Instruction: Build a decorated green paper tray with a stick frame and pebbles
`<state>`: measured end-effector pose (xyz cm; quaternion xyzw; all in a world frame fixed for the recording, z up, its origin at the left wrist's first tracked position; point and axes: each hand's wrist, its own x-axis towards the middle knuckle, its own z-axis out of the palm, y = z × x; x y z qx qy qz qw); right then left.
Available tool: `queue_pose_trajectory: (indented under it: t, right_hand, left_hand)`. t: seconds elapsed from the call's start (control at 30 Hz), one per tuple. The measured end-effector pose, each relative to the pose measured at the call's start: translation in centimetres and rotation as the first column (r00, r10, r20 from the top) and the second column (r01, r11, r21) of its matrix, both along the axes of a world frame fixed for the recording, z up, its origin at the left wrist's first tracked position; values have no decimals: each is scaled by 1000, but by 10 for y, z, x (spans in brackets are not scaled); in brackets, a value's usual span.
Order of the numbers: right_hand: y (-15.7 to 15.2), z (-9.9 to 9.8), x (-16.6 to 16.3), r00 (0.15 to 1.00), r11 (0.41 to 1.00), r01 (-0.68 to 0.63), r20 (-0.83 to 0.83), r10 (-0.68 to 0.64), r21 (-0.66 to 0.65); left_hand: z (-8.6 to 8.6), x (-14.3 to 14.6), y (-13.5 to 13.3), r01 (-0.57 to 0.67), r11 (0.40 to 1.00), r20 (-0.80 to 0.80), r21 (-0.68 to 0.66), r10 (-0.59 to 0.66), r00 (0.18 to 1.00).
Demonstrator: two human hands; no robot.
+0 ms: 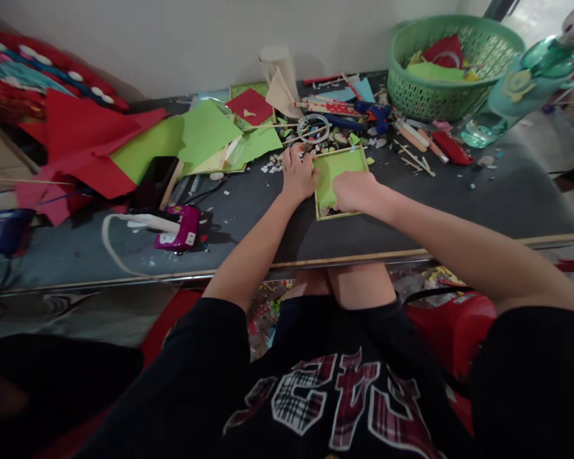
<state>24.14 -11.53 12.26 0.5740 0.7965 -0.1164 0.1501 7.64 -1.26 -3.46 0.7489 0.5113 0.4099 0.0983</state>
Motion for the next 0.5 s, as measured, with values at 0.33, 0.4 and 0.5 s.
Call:
queue_pose_trajectory:
  t: [0.33,0.4,0.5]
  right_hand:
    - [23,-57,-13,753,910,-151,-552,359,386]
    - [23,-79,-20,773,928,-227,-525,356,295]
    - [21,-89,-23,806,944,-228,-498,320,238]
  left_hand:
    - [30,3,-16,-109,980,-173,-165,80,982]
    - [37,2,-18,-126,967,-159,-222,92,983]
    - [43,2,-21,-130,957,-148,-260,93,985]
